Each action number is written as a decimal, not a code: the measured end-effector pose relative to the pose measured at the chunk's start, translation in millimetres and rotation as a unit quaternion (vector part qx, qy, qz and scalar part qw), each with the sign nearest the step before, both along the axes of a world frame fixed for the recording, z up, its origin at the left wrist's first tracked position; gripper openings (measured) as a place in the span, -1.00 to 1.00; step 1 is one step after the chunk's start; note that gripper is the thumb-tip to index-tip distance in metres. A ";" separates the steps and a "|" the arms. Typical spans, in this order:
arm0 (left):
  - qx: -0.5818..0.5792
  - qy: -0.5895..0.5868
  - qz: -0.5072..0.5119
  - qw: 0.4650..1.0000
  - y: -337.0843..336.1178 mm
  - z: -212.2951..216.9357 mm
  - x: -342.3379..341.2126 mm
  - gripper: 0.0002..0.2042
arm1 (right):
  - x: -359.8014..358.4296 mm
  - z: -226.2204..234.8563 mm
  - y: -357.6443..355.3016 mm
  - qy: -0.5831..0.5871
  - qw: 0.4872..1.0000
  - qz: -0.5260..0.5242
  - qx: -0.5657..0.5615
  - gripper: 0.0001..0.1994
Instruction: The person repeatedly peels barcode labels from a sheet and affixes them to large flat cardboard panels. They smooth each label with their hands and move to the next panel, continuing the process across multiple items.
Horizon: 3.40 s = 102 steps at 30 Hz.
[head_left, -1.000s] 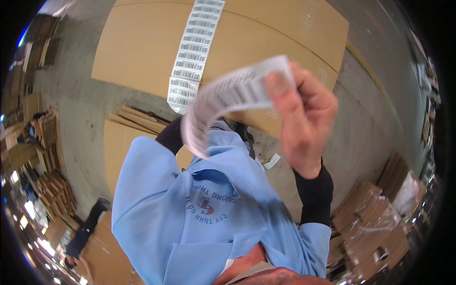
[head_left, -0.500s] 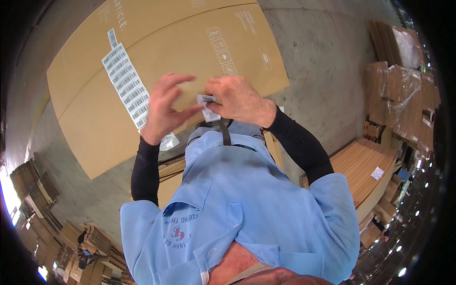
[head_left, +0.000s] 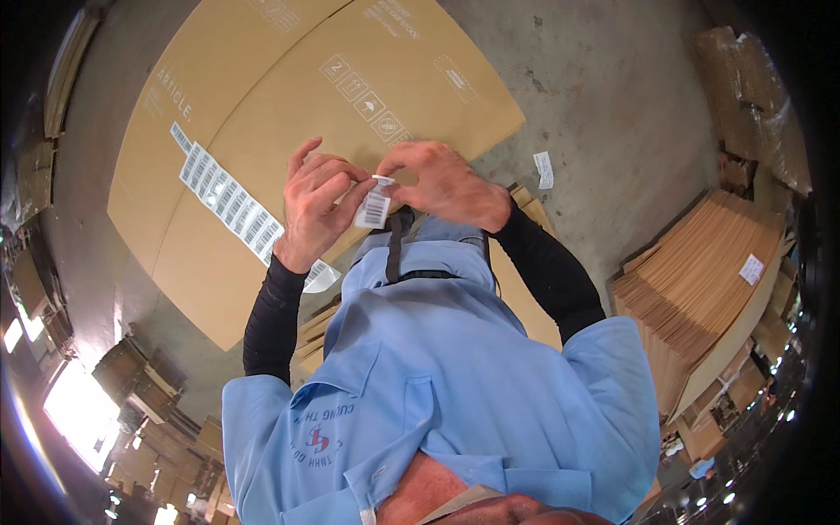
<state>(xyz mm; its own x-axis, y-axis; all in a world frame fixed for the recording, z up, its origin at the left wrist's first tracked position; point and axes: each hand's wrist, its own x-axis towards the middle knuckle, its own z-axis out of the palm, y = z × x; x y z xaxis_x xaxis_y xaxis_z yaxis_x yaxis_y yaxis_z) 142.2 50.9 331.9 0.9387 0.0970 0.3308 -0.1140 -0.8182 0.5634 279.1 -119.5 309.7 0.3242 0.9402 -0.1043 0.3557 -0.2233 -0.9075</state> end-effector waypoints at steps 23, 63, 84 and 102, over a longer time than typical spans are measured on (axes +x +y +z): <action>-0.393 0.111 0.174 0.896 -18.3 -106.1 170.9 -0.84 | 94.0 -176.7 -90.5 0.477 0.829 -0.293 0.006 -0.71; -0.005 0.143 0.201 0.969 3.8 -347.9 249.9 -0.82 | 89.8 -332.5 -34.8 0.301 0.756 -0.567 -0.129 -0.69; -0.007 0.117 0.202 0.972 -0.2 -348.5 248.3 -0.90 | 89.1 -331.7 -29.2 0.264 0.753 -0.577 -0.172 -0.70; 0.013 0.098 0.178 0.979 3.2 -350.8 249.4 -0.88 | 88.1 -338.0 -27.1 0.230 0.754 -0.579 -0.210 -0.70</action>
<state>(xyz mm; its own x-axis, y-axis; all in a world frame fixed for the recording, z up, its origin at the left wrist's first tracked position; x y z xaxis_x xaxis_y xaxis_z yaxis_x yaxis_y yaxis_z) 391.7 54.1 -18.9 0.8927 0.4234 0.1545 0.2889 -0.8006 0.5249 367.1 -146.6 -28.3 0.7414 -0.0923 -0.6647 -0.6281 -0.4440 -0.6390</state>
